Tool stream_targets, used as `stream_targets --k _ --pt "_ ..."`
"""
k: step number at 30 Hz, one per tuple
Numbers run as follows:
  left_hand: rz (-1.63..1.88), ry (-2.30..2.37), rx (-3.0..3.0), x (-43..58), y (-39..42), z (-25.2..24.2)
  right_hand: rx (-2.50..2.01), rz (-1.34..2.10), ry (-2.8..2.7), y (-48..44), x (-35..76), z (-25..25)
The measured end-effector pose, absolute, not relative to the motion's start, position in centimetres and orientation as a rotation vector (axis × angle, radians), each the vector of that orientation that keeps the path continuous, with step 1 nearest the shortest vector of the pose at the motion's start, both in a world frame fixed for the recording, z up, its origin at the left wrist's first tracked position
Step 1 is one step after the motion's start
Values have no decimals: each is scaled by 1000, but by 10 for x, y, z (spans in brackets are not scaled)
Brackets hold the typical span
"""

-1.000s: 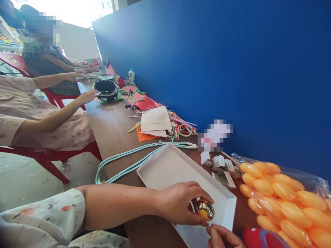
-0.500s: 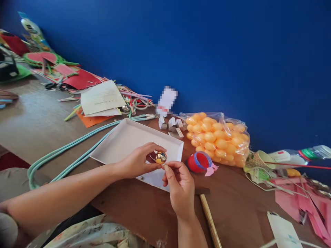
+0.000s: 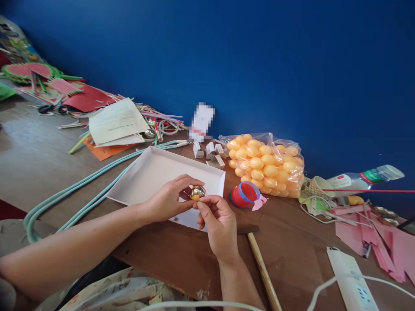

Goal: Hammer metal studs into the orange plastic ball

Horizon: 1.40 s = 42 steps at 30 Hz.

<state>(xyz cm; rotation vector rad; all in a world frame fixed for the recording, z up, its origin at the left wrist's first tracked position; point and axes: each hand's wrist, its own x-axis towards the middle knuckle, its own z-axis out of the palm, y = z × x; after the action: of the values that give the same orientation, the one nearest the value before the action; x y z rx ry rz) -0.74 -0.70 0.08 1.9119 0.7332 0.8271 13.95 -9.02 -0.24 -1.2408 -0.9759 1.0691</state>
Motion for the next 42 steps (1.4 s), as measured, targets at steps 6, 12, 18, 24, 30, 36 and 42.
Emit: stream_targets --k 6,12,18,24,30,36,42 --pt "835 759 1997 -8 -8 2 -1178 1124 -869 -88 141 -7" --pt "867 735 2051 -9 -8 2 -1100 1183 -845 -87 143 -9" --pt "873 703 2051 -9 -8 -2 -1056 1224 -784 -85 145 -10" --pt "886 687 2066 -10 -9 -2 -1038 1257 -738 -85 146 -10" --pt "917 673 2098 -8 -10 -3 -1032 1279 -726 -84 147 -9" --pt "929 675 2116 -9 -10 -4 -1054 1282 -725 -84 147 -10" --pt "927 677 2141 -10 -10 -3 -1051 1278 -743 -85 148 -8"
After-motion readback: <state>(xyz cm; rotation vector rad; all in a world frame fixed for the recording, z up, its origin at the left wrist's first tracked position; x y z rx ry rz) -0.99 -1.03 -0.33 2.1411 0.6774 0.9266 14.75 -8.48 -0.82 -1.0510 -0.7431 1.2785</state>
